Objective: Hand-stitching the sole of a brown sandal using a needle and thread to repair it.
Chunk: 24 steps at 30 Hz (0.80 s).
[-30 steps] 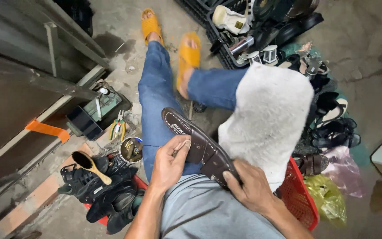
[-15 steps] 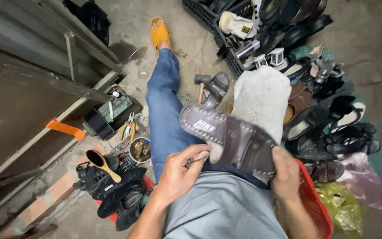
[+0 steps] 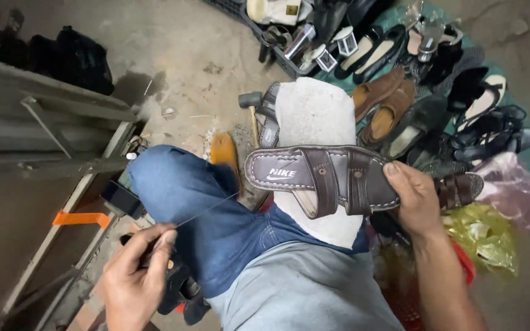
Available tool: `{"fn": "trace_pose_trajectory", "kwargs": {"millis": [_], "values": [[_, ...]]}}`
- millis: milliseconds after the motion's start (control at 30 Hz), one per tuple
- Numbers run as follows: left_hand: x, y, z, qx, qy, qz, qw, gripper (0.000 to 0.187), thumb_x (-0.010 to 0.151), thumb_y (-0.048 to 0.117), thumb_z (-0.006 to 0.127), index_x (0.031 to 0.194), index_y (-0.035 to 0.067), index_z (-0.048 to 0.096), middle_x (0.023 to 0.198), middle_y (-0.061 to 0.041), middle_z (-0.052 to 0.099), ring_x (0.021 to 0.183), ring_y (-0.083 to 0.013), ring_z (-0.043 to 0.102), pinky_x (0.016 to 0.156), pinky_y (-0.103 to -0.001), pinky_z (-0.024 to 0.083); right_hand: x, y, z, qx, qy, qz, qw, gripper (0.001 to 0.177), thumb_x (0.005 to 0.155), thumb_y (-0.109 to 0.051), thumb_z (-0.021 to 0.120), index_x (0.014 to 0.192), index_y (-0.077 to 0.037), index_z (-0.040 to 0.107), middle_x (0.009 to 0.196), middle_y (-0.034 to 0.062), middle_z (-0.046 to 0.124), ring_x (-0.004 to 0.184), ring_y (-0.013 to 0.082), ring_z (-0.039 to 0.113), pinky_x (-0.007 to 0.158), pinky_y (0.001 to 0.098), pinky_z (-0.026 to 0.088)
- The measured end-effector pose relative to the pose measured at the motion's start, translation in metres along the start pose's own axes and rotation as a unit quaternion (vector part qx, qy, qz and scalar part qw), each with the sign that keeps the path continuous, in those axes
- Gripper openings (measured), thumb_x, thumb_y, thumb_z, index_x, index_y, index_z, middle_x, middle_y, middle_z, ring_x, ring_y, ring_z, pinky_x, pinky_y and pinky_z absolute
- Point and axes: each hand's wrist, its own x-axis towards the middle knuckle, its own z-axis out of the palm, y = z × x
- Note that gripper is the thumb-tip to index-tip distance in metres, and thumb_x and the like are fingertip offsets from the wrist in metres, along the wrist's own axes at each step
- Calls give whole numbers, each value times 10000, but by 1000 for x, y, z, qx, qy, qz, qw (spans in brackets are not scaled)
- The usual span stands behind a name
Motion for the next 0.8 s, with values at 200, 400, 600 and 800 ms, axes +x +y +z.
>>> {"fn": "trace_pose_trajectory", "kwargs": {"millis": [200, 400, 600, 800], "values": [[33, -18, 35, 92, -4, 63, 994, 426, 863, 8, 746, 1261, -31, 601, 1066, -141, 602, 763, -203, 594, 675, -330, 513, 22, 12, -2, 5, 37, 59, 998, 296, 1094, -240, 552, 915, -35, 667, 817, -25, 575, 738, 68, 453, 722, 213, 376], [63, 28, 71, -28, -140, 93, 985, 381, 877, 73, 700, 1248, -9, 687, 1008, -75, 771, 730, -147, 693, 666, -246, 560, 41, 33, 3, 108, 107, 99, 983, 194, 1059, -135, 539, 1019, 4, 668, 931, -4, 623, 813, 72, 508, 760, 200, 413], [97, 77, 110, -42, -258, 193, 946, 315, 893, 79, 684, 1203, 59, 735, 875, -11, 677, 473, -118, 546, 445, -270, 520, 53, 20, 7, 78, 135, 100, 983, 317, 1109, -269, 543, 817, -151, 572, 747, -78, 506, 653, 23, 405, 628, 177, 340], [131, 99, 130, 1, -275, 255, 927, 379, 848, 11, 712, 1224, 55, 731, 919, -35, 656, 437, -106, 496, 406, -259, 473, 69, 8, 11, 129, 174, 100, 971, 247, 1079, -246, 571, 860, -134, 587, 845, -67, 531, 762, 31, 431, 722, 183, 371]]}}
